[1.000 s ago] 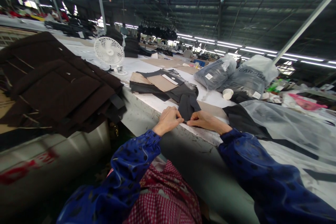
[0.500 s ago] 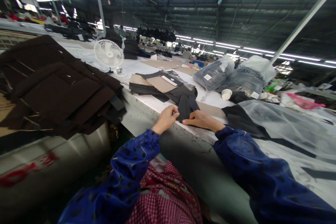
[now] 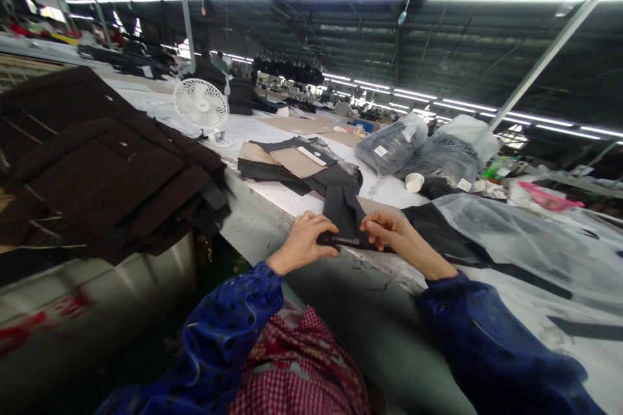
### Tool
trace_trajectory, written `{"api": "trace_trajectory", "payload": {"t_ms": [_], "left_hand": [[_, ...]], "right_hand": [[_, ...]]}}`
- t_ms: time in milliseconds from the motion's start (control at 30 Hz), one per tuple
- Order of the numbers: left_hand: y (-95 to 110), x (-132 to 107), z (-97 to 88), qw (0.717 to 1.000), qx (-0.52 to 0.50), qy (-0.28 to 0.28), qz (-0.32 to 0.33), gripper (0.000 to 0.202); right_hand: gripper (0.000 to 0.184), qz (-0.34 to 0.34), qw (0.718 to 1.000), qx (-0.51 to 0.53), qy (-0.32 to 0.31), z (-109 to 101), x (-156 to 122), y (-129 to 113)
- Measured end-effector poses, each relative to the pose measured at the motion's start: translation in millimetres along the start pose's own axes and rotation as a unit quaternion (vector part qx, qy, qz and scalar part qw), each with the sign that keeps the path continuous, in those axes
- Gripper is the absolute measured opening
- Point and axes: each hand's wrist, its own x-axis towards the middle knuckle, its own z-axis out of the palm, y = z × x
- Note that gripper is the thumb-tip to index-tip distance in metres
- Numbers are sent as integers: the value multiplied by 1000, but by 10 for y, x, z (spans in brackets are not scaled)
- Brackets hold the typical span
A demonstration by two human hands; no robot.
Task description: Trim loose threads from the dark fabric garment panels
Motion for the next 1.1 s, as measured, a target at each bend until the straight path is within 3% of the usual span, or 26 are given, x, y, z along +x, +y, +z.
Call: {"api": "trace_trajectory", "payload": {"t_ms": [67, 133, 267, 367, 500, 667, 800, 967, 1100], "left_hand": [[17, -77, 35, 1000, 14, 19, 19, 34], [59, -110, 62, 998, 10, 52, 23, 28], [253, -48, -10, 993, -65, 101, 17, 18], [466, 38, -184, 978, -165, 131, -8, 16], [719, 149, -464, 938, -295, 169, -65, 20], [878, 252, -784, 914, -354, 195, -37, 27], [928, 283, -1017, 914, -355, 196, -21, 27], [976, 269, -1219, 919, -303, 252, 28, 8], [980, 219, -1264, 919, -261, 296, -2, 11]], "right_hand": [[45, -41, 995, -21, 85, 33, -138, 59], [39, -127, 979, -109, 116, 101, -250, 110], [29, -292, 897, -304, 130, 234, -367, 136], [22, -337, 865, -311, 204, 230, -392, 42], [17, -381, 849, -278, 237, 105, -415, -286], [17, -391, 842, -263, 263, -23, -409, -797], [9, -409, 839, -258, 247, -23, -390, -1102], [4, -436, 833, -252, 230, 34, -356, -1375], [10, -422, 844, -260, 204, 70, -288, -1548]]}}
